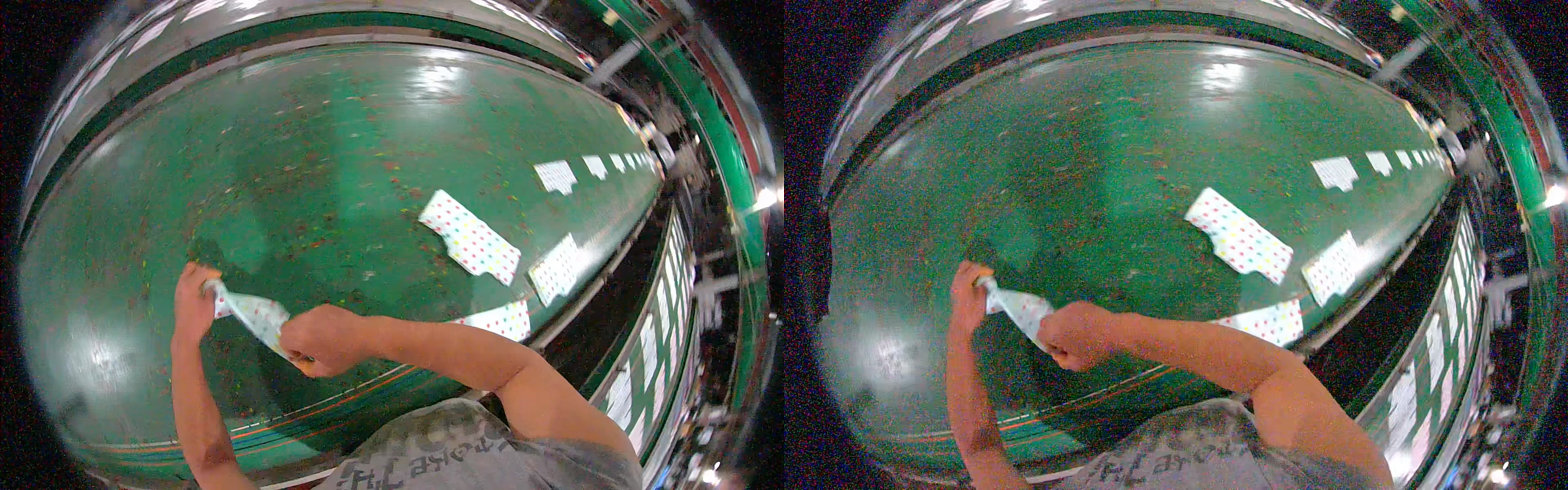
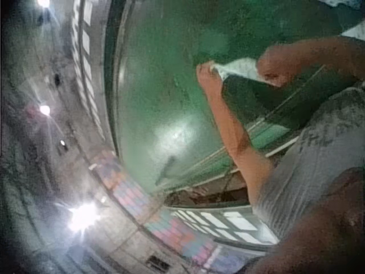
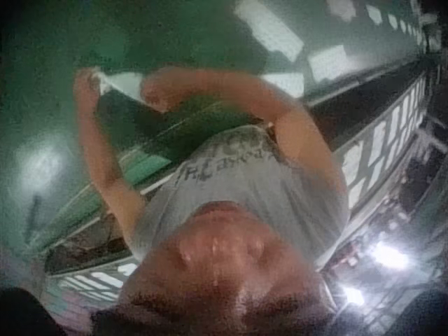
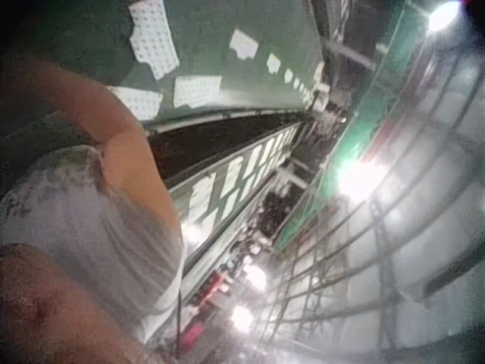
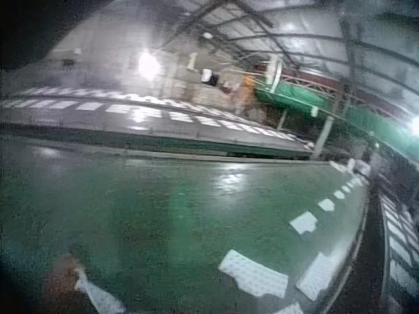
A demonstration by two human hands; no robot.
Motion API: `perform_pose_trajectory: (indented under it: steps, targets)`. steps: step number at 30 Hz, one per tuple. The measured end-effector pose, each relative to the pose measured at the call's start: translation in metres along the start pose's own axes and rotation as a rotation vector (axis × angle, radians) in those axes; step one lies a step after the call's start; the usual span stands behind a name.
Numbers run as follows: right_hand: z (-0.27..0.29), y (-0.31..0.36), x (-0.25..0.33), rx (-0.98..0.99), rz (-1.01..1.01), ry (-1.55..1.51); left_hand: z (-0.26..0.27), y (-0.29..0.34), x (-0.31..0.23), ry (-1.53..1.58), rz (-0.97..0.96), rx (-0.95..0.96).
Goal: The person repeatedly picks up small white polka-dotted fabric pieces from a green conveyor belt, folds them by hand, and places them back on the belt. The person handles the items one at a time and occasionally stacks folded pieces.
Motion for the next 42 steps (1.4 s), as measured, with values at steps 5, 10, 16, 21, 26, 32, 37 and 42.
perform_pose_trajectory:
  steps: [5, 10, 16, 21, 26, 32, 37, 42]
  targets:
    - [0.012, 0.133, 0.012, -0.152, -0.234, -0.253, 0.021, 0.052, -0.092, 0.391, -0.165, -0.071]
    - [0.012, 0.271, 0.030, -0.330, -0.572, -0.366, -0.017, 0.095, -0.185, 0.755, 0.018, 0.204]
    - [0.007, 0.395, 0.038, -0.359, -0.598, -0.245, -0.086, 0.148, -0.266, 0.795, 0.069, 0.405]
    - [0.022, 0.468, 0.033, -0.323, -0.599, -0.330, -0.139, 0.187, -0.307, 1.036, -0.028, 0.448]
    - [0.046, 0.522, 0.003, -0.310, -0.707, -0.541, -0.178, 0.202, -0.348, 0.880, 0.211, 0.338]
    - [0.077, 0.567, -0.044, -0.480, -0.749, -0.671, -0.255, 0.197, -0.397, 0.902, 0.479, 0.128]
    - [0.083, 0.573, -0.086, -0.442, -0.845, -0.698, -0.297, 0.179, -0.400, 0.880, 0.614, 0.009]
    - [0.061, 0.540, -0.143, -0.568, -0.730, -0.375, -0.326, 0.160, -0.366, 0.810, 0.684, -0.075]
Point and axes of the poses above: each hand's wrist, its own y-axis away from the middle knuckle, its own z-axis out of the back of the hand, x = y × z, the point moved 1 cm from there along -y, towards the middle knuckle, and after that the axes turned 5 degrees about y, right-handed, at the moved point
